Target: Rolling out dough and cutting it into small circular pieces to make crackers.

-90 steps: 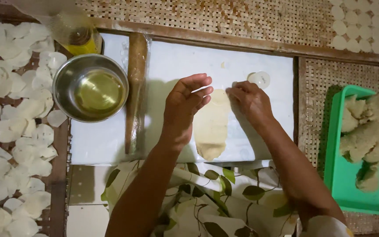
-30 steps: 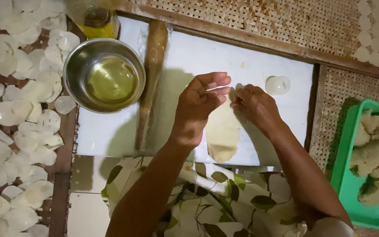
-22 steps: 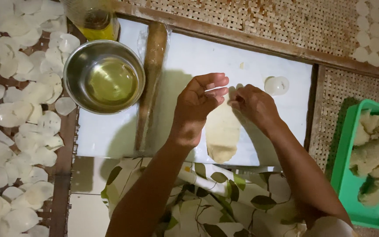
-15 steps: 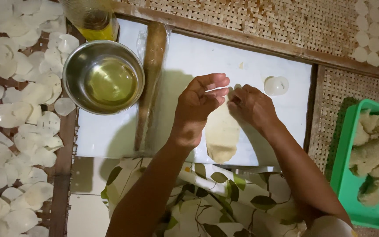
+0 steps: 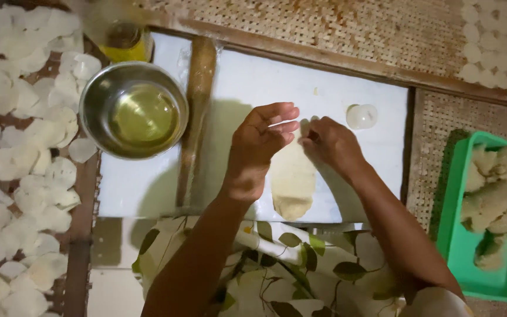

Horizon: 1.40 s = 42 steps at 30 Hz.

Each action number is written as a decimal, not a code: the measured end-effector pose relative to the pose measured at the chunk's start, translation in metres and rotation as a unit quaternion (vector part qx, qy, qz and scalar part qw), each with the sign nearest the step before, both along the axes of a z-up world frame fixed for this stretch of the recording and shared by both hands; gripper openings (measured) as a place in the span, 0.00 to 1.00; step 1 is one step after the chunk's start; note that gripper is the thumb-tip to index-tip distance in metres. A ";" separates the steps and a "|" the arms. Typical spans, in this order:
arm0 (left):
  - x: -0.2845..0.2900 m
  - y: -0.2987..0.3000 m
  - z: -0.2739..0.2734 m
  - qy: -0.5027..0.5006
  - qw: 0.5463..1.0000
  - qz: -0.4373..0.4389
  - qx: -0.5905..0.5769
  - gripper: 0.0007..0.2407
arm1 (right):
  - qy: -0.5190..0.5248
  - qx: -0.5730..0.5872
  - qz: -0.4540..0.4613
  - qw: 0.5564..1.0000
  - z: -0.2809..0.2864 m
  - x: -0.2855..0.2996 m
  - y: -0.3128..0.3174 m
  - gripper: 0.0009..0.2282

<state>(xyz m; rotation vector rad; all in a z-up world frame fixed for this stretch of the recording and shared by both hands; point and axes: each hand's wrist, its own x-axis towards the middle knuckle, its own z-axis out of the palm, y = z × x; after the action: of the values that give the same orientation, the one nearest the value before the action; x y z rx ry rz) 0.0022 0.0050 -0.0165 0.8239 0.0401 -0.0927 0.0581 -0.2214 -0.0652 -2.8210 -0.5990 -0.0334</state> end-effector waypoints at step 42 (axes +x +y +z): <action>0.000 0.004 0.021 0.064 0.997 0.008 0.031 0.18 | 0.166 0.110 -0.106 0.974 0.018 0.024 -0.018 0.07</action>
<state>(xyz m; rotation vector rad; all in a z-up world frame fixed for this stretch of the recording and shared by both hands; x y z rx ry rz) 0.0024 0.0092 0.0045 0.8791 0.1710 -0.1296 0.0816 -0.2391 -0.0477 -2.5791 -0.2023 0.3067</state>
